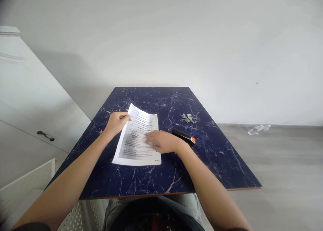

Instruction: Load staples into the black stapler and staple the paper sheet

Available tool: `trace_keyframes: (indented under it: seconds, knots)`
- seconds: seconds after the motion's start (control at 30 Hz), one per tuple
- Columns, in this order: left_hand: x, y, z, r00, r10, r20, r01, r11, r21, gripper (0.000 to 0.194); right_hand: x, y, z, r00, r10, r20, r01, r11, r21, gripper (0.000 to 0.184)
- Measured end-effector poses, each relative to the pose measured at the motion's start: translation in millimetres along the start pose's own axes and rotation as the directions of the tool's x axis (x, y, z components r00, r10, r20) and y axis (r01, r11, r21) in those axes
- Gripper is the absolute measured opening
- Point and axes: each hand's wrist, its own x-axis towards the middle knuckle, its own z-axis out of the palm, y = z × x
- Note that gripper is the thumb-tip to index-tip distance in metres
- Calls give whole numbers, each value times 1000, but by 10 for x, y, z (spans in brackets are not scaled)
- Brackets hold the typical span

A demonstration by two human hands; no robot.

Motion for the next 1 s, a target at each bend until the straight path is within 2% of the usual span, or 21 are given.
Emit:
trace_keyframes:
  seconds: [0.07,0.13,0.23,0.33,0.4,0.53,0.67,0.77,0.87,0.93,1.0]
  knots:
    - [-24,7,2,990,37,-133,-16,988,152,28,-10,-39,-40,1000,-22,10,22,1000,21,36]
    - [-40,13,12,985,78,-155,-40,972,231,27,-20,-83,-79,998,-55,36,53,997,65,30]
    - [-49,16,52,991,123,-52,-107,964,244,28,-27,-128,-102,992,-104,68,95,986,134,33]
    - [-59,1,126,980,174,93,-190,960,204,28,-1,-156,-72,982,-152,110,132,976,176,50]
    - [-73,-23,187,954,219,206,-253,956,152,26,39,-183,-30,969,-207,138,174,961,215,57]
    - [-105,-90,297,863,320,390,-371,926,62,26,148,-249,84,944,-299,137,259,932,253,56]
    - [-101,-154,338,822,277,498,-351,935,59,34,234,-285,186,950,-291,115,253,931,262,58]
    - [-61,-206,324,800,244,548,-329,942,61,46,242,-293,172,949,-298,98,265,929,258,56]
    - [-18,-262,302,803,259,537,-331,943,40,51,153,-284,15,962,-272,2,265,937,227,44]
    - [-5,-287,293,809,268,524,-328,945,23,51,19,-254,-162,976,-173,-135,198,959,201,33]
    - [-3,-298,289,809,258,528,-314,949,18,51,-164,-189,-359,954,-21,-298,81,978,190,23]
